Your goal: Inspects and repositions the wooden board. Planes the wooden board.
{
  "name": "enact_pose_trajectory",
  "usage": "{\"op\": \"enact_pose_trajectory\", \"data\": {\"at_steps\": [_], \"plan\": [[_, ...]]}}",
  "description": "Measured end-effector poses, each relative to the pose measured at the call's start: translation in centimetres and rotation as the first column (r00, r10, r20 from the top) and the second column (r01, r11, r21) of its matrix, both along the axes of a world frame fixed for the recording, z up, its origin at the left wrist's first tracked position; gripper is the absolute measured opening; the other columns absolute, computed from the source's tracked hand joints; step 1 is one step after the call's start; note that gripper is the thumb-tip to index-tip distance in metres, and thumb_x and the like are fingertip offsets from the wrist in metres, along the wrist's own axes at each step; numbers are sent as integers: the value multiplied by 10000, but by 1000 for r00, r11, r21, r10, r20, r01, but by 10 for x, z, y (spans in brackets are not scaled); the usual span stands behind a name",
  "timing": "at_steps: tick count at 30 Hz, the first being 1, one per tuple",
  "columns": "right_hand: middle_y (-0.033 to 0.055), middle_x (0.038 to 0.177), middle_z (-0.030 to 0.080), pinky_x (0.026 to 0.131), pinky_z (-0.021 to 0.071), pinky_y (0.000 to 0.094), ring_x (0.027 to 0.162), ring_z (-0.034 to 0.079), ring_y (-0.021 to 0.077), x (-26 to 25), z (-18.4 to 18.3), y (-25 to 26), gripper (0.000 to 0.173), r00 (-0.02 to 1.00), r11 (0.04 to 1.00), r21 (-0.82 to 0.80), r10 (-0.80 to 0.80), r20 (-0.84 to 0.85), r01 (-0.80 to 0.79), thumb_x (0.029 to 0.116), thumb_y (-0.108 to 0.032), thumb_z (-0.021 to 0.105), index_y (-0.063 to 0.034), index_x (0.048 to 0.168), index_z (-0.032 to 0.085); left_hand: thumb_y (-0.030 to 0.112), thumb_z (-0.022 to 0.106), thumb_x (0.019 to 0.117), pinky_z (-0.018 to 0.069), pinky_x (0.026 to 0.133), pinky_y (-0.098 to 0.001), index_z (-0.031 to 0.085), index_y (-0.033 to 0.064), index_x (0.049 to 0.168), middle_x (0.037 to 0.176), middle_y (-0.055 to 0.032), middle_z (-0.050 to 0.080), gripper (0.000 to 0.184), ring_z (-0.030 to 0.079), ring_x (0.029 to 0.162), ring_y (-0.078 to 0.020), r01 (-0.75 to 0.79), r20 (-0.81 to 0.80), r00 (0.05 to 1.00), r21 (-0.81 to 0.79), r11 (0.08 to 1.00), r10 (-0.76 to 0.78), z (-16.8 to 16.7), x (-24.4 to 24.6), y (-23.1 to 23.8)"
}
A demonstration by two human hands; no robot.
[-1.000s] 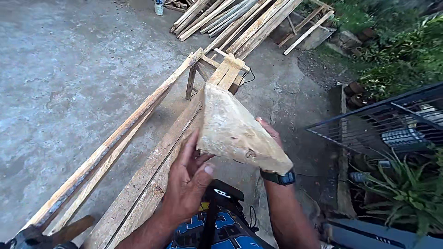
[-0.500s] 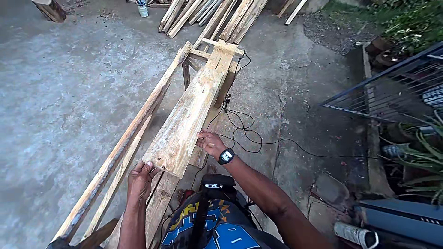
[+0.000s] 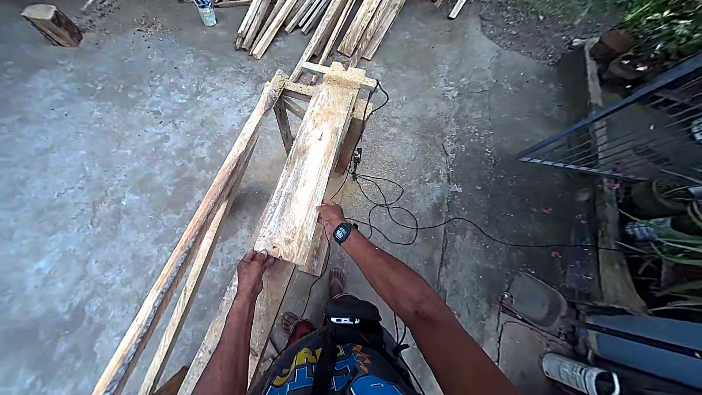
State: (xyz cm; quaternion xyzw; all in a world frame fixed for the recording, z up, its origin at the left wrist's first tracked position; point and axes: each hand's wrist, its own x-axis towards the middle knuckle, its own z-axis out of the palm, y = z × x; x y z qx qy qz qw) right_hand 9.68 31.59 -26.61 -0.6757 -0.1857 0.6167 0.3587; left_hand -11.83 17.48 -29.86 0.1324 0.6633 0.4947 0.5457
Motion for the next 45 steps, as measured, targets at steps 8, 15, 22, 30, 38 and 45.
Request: {"op": "enact_pose_trajectory", "data": {"at_steps": [8, 15, 22, 30, 38, 45], "plan": [[191, 1328, 646, 973, 528, 452, 1134, 656, 298, 27, -9, 42, 530, 855, 911, -116, 412, 316, -396, 980, -113, 644, -67, 1493, 520, -20, 708, 921, 632, 664, -350, 610, -93, 1248, 902, -182, 709, 349, 710, 684, -198, -134, -284, 953, -88, 987, 104, -5, 30, 44], [203, 1281, 671, 995, 536, 490, 1147, 670, 319, 30, -35, 31, 523, 863, 923, -6, 363, 351, -385, 1005, -281, 653, -21, 1444, 535, 6, 658, 936, 622, 828, -399, 397, 0, 1533, 1174, -177, 682, 652, 720, 969, -222, 41, -613, 790, 42, 998, -7, 25, 19, -47], [201, 1228, 668, 871, 580, 453, 1020, 695, 287, 28, -80, -95, 435, 694, 665, -266, 719, -24, -698, 1108, -316, 447, 18, 1357, 573, 191, 637, 930, 354, 1168, -580, 474, -27, 1491, 1486, -345, 450, 623, 424, 1400, -501, -437, -992, 123, -85, 895, -34, 98, -128, -262], [89, 1145, 753, 1006, 523, 406, 1090, 695, 181, 22, -104, -186, 378, -37, -50, -199, 997, -69, -979, 1055, -309, 531, -41, 1270, 689, 334, 727, 935, 426, 1099, -604, 430, 16, 1523, 1441, -268, 542, 731, 528, 1329, -427, -843, -887, 435, -342, 414, 153, 126, -189, -457], [217, 1372, 615, 1014, 521, 539, 1210, 638, 351, -12, -87, -188, 490, -54, -31, -310, 996, 67, -950, 1054, -291, 580, -63, 1482, 507, 400, 755, 900, 491, 1003, -631, 501, 35, 1459, 1245, -230, 669, 714, 644, 1161, -395, -766, -811, 543, -370, 526, 220, 39, -240, -457], [224, 1369, 618, 1087, 479, 512, 1229, 632, 337, 8, -72, -207, 518, 14, 52, -282, 991, 134, -958, 1048, -328, 585, -38, 1472, 521, 200, 522, 976, 539, 490, -297, 596, 136, 1005, 647, 54, 545, 102, 536, 487, -93, -603, -180, 796, -143, 785, 578, 27, -308, -472]]}}
